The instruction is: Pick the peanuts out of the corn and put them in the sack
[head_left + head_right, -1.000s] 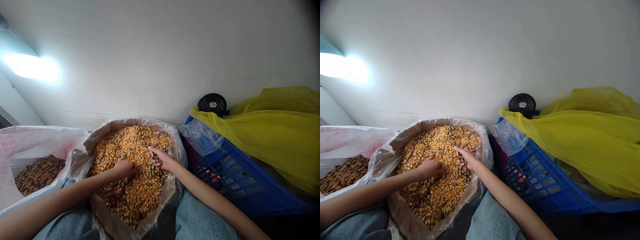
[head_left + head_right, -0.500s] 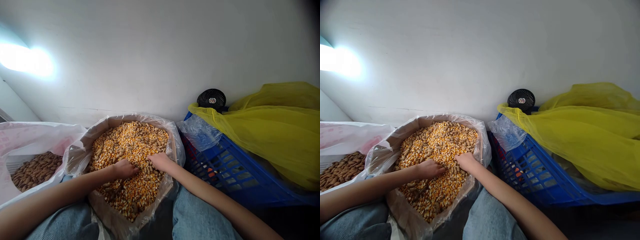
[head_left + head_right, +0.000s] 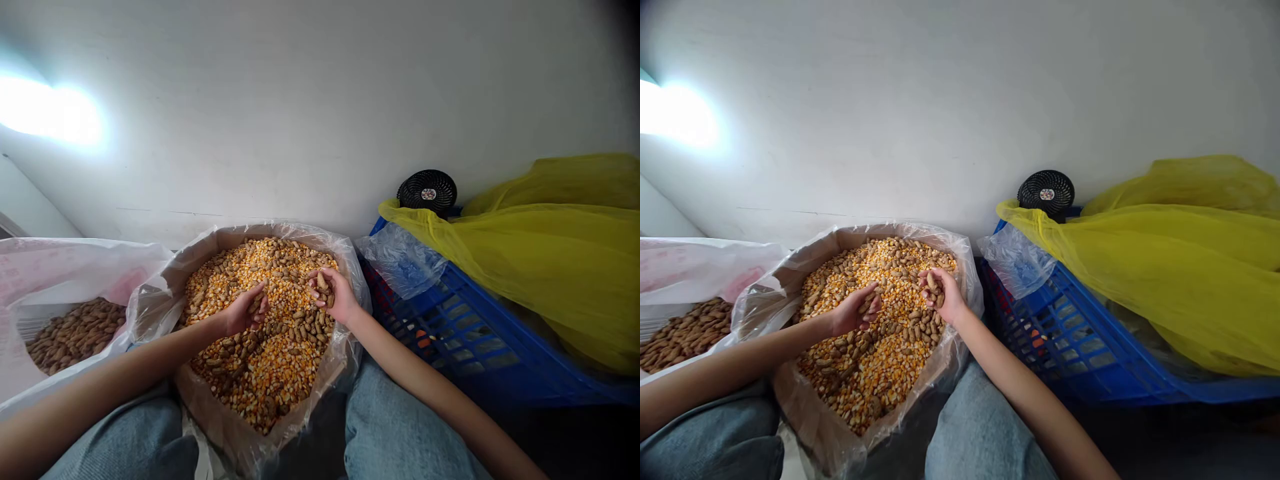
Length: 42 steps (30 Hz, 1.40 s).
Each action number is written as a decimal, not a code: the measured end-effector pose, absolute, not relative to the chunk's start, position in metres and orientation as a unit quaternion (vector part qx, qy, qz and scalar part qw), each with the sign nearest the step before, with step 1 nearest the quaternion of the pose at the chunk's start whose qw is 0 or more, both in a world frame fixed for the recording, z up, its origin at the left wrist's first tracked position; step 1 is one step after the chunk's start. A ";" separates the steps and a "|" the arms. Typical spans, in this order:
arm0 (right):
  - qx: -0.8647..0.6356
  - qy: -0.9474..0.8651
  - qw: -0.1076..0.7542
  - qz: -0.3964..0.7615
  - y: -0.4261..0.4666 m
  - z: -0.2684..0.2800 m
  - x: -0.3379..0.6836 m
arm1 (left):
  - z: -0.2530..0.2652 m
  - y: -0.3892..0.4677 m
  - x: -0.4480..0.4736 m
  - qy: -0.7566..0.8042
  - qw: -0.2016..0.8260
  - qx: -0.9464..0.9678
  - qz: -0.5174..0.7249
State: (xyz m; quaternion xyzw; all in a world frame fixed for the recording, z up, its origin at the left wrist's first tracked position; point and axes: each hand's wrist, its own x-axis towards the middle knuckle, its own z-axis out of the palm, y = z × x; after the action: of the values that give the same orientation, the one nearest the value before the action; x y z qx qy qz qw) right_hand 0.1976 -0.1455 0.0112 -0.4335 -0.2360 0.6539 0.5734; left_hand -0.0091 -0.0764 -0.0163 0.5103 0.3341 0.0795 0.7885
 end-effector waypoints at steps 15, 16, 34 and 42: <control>-0.706 -0.686 0.053 0.171 -0.149 -0.019 0.175 | -0.047 -0.105 0.007 0.269 0.105 0.952 -0.101; -0.706 -0.685 0.044 0.173 -0.148 -0.021 0.172 | -0.050 -0.105 0.008 0.273 0.112 0.950 -0.099; -0.369 -0.189 0.562 0.716 -0.146 0.009 0.204 | -0.027 -0.074 -0.002 0.299 0.861 0.383 0.150; -0.341 -0.177 0.584 0.715 -0.146 0.012 0.205 | -0.031 -0.082 0.001 0.341 0.815 0.467 0.040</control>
State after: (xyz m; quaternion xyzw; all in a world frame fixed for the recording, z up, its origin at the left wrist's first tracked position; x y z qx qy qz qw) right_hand 0.2047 -0.1460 0.0116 -0.3412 -0.1766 0.7152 0.5838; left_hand 0.0008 -0.0815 -0.0309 0.4673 0.3411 0.0405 0.8147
